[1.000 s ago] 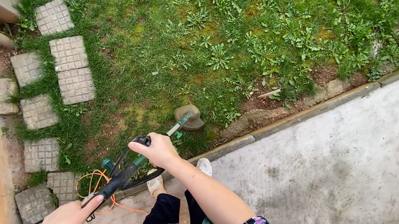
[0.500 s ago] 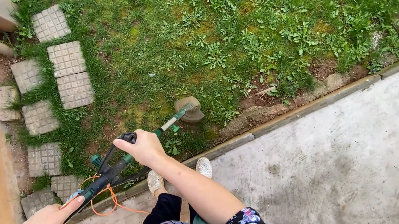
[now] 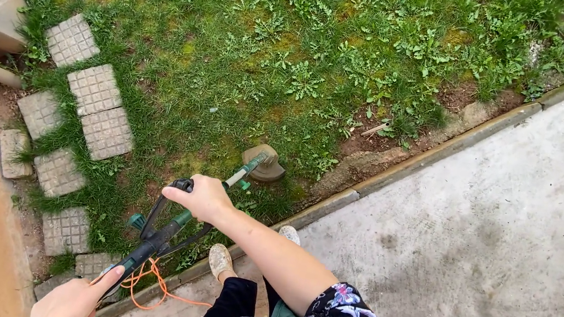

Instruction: The person uses a string trimmer to cut grass and weeds in a small garden area. They move the trimmer back and forth along the edges of a paved walkway and a building wall, clearing vegetation from between stepping stones and near a downspout.

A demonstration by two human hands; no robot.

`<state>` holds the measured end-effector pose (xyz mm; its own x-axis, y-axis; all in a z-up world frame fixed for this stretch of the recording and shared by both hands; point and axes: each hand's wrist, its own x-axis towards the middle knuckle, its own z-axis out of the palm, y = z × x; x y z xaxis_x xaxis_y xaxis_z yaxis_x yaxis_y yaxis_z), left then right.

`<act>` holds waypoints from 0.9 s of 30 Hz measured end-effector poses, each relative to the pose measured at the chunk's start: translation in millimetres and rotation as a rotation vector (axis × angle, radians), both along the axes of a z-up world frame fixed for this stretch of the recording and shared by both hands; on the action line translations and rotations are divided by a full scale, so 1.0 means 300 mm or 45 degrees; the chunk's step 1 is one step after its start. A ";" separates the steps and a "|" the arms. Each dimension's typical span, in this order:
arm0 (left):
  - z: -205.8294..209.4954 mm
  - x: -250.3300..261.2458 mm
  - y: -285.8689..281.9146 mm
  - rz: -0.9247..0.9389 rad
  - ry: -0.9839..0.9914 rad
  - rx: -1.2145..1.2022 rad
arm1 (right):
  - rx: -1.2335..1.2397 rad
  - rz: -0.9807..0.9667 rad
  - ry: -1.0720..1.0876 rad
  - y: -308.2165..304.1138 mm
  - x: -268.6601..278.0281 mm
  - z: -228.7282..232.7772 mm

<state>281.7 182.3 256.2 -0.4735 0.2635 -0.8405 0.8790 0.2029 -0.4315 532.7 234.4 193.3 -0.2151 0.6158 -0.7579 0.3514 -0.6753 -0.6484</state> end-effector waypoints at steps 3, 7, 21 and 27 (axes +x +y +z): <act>0.024 0.084 0.038 0.010 0.045 -0.008 | 0.023 -0.008 -0.029 0.033 0.058 0.009; 0.035 0.149 0.085 0.013 -0.011 0.097 | 0.081 0.017 -0.040 0.094 0.121 0.027; 0.006 0.413 0.247 -0.214 -0.111 0.101 | 0.162 -0.243 -0.163 0.113 0.429 -0.017; 0.095 0.470 0.307 -0.423 -0.086 0.073 | 0.139 -0.460 -0.073 0.034 0.471 0.076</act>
